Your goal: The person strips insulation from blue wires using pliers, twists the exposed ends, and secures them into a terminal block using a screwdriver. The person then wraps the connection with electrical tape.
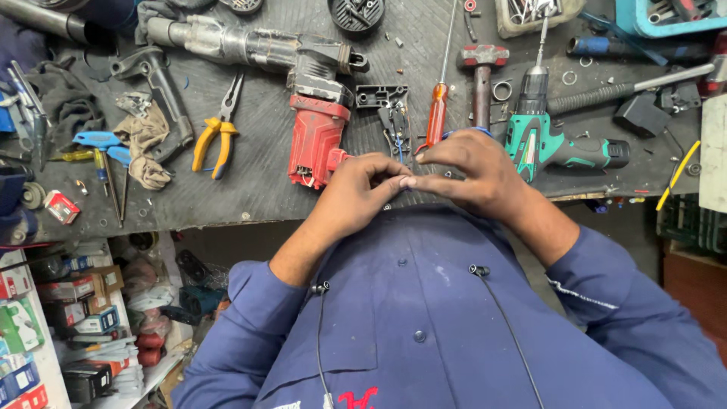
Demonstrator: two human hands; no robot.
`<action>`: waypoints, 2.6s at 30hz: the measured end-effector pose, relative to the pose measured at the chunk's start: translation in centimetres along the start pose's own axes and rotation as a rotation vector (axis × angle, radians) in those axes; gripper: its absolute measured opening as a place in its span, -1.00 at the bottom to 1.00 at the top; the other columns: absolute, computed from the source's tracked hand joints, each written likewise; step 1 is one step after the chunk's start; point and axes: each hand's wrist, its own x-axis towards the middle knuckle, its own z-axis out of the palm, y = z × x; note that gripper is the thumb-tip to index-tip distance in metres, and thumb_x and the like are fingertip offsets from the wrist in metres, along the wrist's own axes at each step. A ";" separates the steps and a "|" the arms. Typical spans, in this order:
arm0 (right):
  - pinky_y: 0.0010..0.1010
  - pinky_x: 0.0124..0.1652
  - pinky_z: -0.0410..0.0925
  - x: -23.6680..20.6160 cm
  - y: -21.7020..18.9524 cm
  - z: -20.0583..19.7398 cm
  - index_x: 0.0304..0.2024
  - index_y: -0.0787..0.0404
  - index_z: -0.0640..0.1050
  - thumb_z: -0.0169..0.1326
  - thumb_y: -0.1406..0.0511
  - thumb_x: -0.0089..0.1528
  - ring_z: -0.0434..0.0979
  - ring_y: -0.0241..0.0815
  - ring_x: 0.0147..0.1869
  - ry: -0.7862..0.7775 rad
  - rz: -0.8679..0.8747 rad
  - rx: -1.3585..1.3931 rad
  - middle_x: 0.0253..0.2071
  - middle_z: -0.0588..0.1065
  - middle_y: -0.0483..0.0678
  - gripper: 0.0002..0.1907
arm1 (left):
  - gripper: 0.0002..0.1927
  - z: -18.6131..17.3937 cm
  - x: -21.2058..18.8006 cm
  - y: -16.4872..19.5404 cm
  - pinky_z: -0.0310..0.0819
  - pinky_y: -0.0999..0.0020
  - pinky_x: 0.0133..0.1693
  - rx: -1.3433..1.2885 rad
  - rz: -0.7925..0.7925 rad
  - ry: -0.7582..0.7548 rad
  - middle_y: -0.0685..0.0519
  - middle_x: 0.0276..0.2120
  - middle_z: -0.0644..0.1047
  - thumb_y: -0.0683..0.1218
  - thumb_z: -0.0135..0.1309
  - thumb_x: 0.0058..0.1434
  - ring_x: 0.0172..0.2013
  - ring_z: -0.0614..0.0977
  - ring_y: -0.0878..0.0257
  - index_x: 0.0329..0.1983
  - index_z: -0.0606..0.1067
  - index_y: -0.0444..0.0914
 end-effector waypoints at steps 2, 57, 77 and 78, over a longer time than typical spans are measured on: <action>-0.20 0.01 0.43 0.3 0.3 -0.3 0.00 -0.07 0.63 0.41 0.33 0.15 0.54 -0.12 0.08 0.032 -0.136 -0.075 0.05 0.46 -0.11 -0.61 | -0.83 0.0 0.2 0.2 0.51 0.38 -0.26 0.012 -0.020 -0.033 0.04 -0.36 0.61 -0.11 0.20 0.25 -0.36 0.62 0.32 -0.19 0.63 -0.31; -0.29 -0.21 0.29 0.2 0.7 1.3 -0.15 0.19 0.62 0.27 0.27 0.09 0.46 -0.17 -0.15 -0.202 -0.106 -0.314 -0.20 0.43 -0.14 -0.72 | -0.91 1.5 1.7 -1.1 0.56 0.31 -0.27 0.136 -0.021 -0.057 -0.05 -0.39 0.64 -0.19 0.15 0.27 -0.37 0.72 0.21 -0.21 0.52 -0.32; -0.24 -0.17 0.38 -0.3 -1.4 0.8 -0.05 0.10 0.62 0.36 0.34 0.14 0.52 -0.05 -0.12 0.077 0.186 -0.252 -0.10 0.49 -0.08 -0.67 | -0.90 3.2 0.1 -2.4 0.24 0.08 0.15 0.293 0.272 0.289 0.11 -0.26 0.65 -0.17 0.14 0.34 -0.23 0.66 0.18 -0.10 0.54 -0.18; -0.24 -0.17 0.39 -0.3 -1.4 0.9 -0.07 0.11 0.63 0.37 0.34 0.13 0.52 -0.06 -0.13 0.073 0.159 -0.272 -0.11 0.50 -0.10 -0.69 | -0.90 3.3 0.1 -2.3 0.24 0.08 0.16 0.299 0.270 0.290 0.11 -0.26 0.64 -0.16 0.15 0.33 -0.24 0.66 0.18 -0.10 0.55 -0.17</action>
